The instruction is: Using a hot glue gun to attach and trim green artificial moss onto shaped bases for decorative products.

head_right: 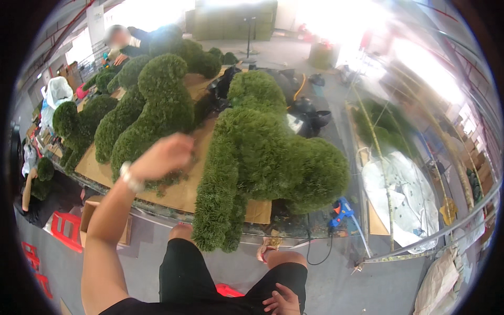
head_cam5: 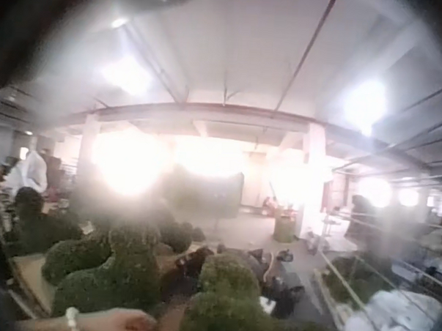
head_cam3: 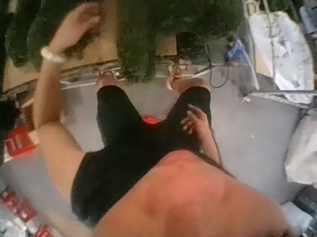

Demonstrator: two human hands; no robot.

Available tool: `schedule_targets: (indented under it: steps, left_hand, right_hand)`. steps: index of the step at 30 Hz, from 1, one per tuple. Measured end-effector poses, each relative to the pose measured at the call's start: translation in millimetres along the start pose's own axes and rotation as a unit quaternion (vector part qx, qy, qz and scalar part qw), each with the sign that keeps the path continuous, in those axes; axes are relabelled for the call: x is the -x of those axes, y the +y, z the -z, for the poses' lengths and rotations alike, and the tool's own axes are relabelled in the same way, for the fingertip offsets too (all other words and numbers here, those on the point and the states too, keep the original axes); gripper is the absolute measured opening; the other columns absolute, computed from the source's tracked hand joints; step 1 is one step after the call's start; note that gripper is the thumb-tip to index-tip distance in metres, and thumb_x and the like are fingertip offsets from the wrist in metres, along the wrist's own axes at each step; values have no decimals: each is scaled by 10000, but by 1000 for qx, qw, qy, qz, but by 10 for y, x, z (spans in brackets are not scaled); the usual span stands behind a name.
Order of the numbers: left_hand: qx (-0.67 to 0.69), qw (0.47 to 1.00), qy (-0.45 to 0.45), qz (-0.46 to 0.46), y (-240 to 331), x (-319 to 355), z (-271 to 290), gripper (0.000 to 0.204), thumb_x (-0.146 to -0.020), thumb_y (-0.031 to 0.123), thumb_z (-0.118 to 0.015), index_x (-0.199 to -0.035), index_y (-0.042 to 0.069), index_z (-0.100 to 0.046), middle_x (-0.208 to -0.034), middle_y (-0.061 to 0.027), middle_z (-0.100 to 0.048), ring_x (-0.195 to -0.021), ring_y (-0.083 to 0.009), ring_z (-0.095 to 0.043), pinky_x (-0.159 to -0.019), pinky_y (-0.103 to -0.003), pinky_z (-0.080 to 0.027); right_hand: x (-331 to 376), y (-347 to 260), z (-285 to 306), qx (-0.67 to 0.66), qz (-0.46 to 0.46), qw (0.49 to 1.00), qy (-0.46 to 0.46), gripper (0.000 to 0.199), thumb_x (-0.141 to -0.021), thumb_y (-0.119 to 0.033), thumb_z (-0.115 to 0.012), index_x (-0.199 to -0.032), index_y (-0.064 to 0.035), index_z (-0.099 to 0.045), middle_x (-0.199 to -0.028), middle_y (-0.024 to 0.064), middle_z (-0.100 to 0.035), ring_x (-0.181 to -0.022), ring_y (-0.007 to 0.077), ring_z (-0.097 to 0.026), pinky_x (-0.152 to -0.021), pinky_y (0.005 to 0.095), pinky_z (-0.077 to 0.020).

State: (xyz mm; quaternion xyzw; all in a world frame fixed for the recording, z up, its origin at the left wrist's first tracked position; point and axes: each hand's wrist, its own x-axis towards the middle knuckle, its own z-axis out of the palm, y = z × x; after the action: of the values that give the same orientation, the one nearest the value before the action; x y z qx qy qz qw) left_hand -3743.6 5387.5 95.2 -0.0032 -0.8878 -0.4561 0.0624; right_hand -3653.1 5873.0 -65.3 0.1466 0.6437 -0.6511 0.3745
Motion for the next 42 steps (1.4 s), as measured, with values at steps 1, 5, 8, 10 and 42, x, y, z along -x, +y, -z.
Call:
schedule_targets:
  steps: [1,5,8,10,42]
  left_hand:
    - [-55,993,-52,-86,-223,322,-44,406,-935,216,-677,-1267,12,-563,-1161,-100,-621,-1094,-243,-597,-951,-358,-489]
    - [41,952,-271,134,-450,1594,-470,486,-943,326,-674,-1302,15,-570,-1290,-176,-597,-1169,-282,-590,-949,-390,-498]
    - [-28,975,-178,132,-1109,2092,-1071,584,-868,388,-740,-1302,29,-586,-1295,-170,-581,-1154,-356,-561,-1047,-405,-435]
    - [-273,951,46,134,-1324,2282,-1425,611,-783,401,-785,-1247,42,-612,-1319,-154,-554,-1219,-385,-489,-1035,-473,-404]
    - [31,925,356,130,-1673,2636,-1306,214,-794,-18,-626,-995,37,-675,-1185,-152,-632,-980,-344,-660,-788,-386,-556]
  right_hand:
    - [16,-1,24,-3,8,1000,4,524,-983,-208,-594,-1438,-1,-437,-787,169,-697,-532,203,-646,-416,262,-469]
    - [45,72,124,-3,9,999,-32,539,-989,-224,-586,-1456,-15,-417,-819,167,-693,-555,207,-650,-450,278,-494]
    - [-96,223,282,3,7,998,-65,566,-980,-207,-607,-1452,4,-374,-860,201,-698,-602,232,-682,-468,290,-530]
    - [-284,425,379,22,1,996,-81,563,-963,-197,-641,-1406,29,-378,-844,237,-705,-610,266,-710,-425,300,-538]
    - [-872,130,-1116,34,-48,956,-287,540,-1029,-223,-544,-1468,6,-328,-949,171,-670,-730,196,-674,-585,317,-571]
